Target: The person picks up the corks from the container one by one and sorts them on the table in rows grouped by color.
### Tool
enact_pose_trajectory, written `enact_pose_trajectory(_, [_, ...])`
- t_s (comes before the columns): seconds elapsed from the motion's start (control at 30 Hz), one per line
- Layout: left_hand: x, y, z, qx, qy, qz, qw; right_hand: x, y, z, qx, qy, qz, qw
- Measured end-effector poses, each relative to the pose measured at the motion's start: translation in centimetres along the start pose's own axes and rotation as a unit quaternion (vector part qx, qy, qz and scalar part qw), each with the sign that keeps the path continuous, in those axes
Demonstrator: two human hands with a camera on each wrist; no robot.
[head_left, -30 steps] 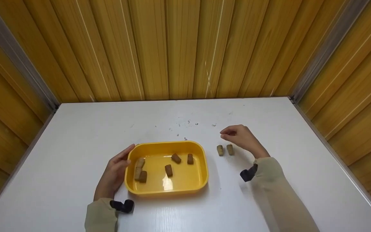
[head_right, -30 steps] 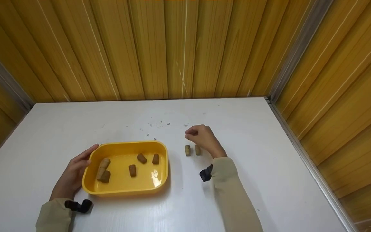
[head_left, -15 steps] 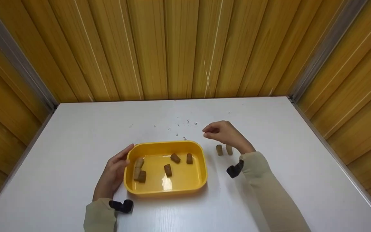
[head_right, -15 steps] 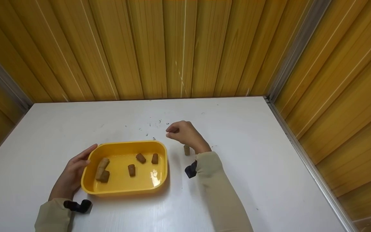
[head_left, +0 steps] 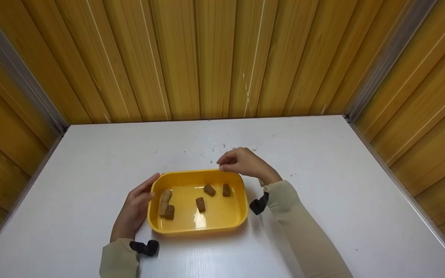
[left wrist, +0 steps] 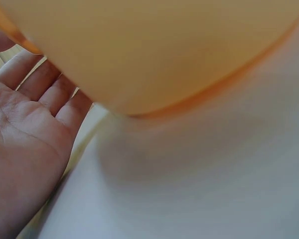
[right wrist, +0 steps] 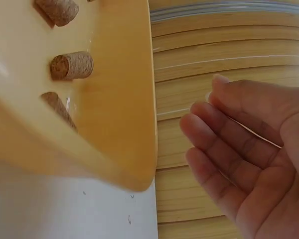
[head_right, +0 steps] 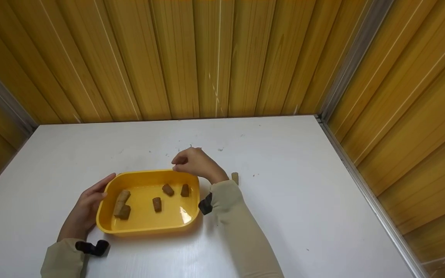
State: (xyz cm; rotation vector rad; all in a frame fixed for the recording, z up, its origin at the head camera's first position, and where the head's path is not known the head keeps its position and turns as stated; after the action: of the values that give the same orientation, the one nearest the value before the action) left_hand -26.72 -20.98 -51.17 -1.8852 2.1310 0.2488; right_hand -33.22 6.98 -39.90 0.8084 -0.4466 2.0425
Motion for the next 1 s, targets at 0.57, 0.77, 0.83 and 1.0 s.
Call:
enact_pose_trajectory(0.57, [0.0,-0.1,-0.1,-0.002,0.005,-0.009,0.9999,-5.9,2.6,2.8,0.014,0.006,0.063,0.9979])
enact_pose_trajectory(0.77, [0.0,0.0,0.0,0.002,0.008,-0.004,1.0000,-7.6,3.3,3.5,0.023,-0.006,0.084,0.9962])
enact_pose_trajectory(0.83, [0.0,0.1,0.1,0.005,0.005,-0.003,1.0000,-8.2,3.5,3.7,0.027,-0.009,0.090,0.9955])
enact_pose_trajectory(1.0, [0.2,0.1,0.1,0.014,0.002,-0.007,0.9999,-9.5,4.2,4.0,0.027,-0.012,0.106,0.9939])
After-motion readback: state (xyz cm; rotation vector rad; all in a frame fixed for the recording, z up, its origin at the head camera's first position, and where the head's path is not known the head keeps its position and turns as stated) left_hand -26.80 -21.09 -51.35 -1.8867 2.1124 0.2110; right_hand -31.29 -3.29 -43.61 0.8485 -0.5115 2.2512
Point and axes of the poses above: each hand's wrist, its own y-axis towards the middle knuckle, its own x-axis out of the back of the hand, z = x × y, the point moved 7 cm from there along y, towards the middle knuckle, and after that the axes turned 2 degrees about -z, right-handed, at the moved point
